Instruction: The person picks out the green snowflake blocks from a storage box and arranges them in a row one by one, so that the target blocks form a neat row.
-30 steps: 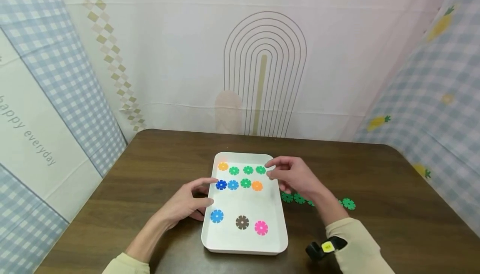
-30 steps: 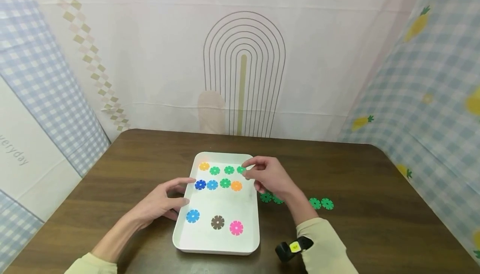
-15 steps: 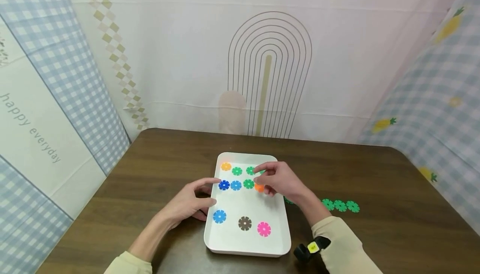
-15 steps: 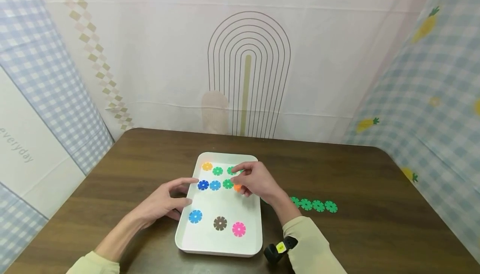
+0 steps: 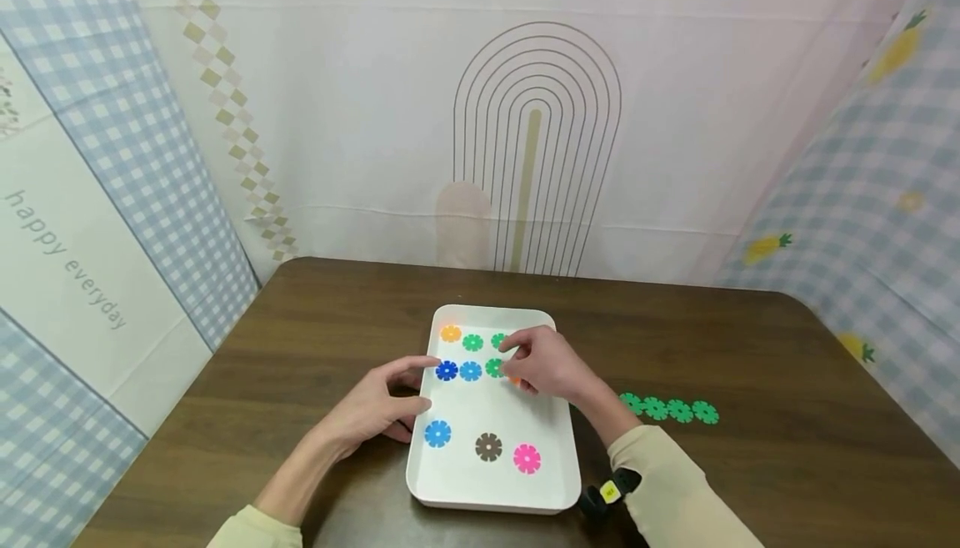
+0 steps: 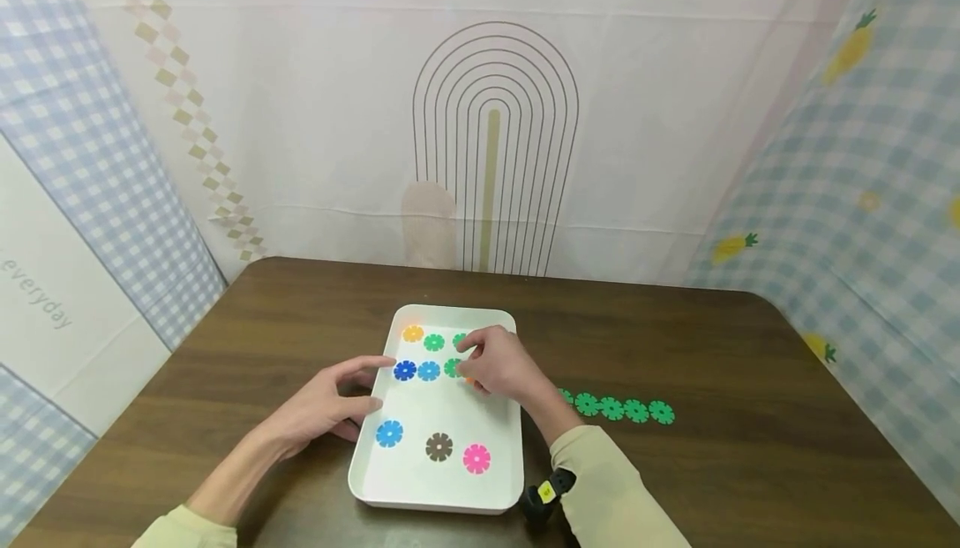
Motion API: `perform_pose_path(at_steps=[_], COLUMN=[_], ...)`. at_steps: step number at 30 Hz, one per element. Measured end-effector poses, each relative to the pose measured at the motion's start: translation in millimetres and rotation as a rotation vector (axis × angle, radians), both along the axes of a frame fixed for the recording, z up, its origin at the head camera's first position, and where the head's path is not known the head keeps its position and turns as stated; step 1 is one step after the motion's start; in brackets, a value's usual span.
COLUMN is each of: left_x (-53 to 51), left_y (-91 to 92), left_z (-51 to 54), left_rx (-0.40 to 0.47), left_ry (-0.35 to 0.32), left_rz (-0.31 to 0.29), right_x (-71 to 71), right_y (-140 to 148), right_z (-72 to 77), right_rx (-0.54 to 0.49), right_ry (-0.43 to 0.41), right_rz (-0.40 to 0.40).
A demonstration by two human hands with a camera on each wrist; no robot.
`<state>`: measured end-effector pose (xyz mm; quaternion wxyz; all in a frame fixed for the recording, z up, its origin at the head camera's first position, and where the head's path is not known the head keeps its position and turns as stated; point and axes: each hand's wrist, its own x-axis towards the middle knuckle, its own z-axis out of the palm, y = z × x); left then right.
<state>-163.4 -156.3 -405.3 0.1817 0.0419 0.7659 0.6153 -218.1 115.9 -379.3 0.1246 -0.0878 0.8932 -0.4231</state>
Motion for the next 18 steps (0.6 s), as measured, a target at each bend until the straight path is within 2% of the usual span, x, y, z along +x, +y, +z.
perform_pose_path(at_steps=[6, 15, 18], left_x=[0.7, 0.2, 0.5], left_y=[-0.9, -0.6, -0.7], left_z=[-0.8, 0.8, 0.8], left_rx=[0.018, 0.015, 0.017], left_ry=[0.006, 0.006, 0.004], left_rz=[-0.011, -0.009, -0.009], right_x=[1.7, 2.1, 2.9], right_y=[-7.8, -15.3, -16.5], right_z=[-2.2, -8.6, -12.0], right_rx=[0.115, 0.243, 0.286], right_ry=[0.031, 0.115, 0.155], right_rz=[-0.006, -0.030, -0.016])
